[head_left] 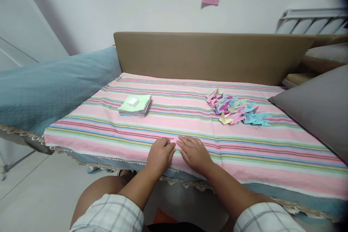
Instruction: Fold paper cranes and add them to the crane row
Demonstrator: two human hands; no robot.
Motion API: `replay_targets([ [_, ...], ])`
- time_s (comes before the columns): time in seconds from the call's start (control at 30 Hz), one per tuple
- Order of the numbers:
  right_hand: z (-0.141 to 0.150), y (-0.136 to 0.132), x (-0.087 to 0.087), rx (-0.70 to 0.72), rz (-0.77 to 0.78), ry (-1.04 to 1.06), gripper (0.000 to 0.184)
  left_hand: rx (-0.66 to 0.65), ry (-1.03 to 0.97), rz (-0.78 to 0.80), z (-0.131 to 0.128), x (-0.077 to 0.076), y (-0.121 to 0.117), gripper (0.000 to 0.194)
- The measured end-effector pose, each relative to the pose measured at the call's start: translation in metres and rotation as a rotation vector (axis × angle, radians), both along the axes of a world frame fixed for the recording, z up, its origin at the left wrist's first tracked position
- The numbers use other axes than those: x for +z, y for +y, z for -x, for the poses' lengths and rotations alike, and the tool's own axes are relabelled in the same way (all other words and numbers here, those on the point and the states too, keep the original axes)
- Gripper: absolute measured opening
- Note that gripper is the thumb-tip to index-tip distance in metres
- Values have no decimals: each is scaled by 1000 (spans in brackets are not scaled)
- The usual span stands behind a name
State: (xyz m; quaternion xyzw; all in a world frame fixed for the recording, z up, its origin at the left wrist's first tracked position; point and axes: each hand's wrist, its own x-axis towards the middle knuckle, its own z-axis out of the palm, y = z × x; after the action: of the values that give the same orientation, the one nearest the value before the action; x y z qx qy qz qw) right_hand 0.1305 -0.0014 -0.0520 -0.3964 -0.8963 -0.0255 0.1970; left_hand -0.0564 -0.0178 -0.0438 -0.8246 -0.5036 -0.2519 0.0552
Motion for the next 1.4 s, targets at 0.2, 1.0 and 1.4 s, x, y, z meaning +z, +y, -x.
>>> replay_targets([
  [0.2, 1, 1, 1, -4, 17, 13, 37, 35, -23, -76, -2, 4, 1, 18],
  [1.0, -4, 4, 1, 24, 49, 46, 29, -261, -84, -43, 16, -11, 13, 28],
  [1.4, -4, 4, 3, 32, 54, 29, 29, -255, -69, -52, 15, -7, 12, 23],
])
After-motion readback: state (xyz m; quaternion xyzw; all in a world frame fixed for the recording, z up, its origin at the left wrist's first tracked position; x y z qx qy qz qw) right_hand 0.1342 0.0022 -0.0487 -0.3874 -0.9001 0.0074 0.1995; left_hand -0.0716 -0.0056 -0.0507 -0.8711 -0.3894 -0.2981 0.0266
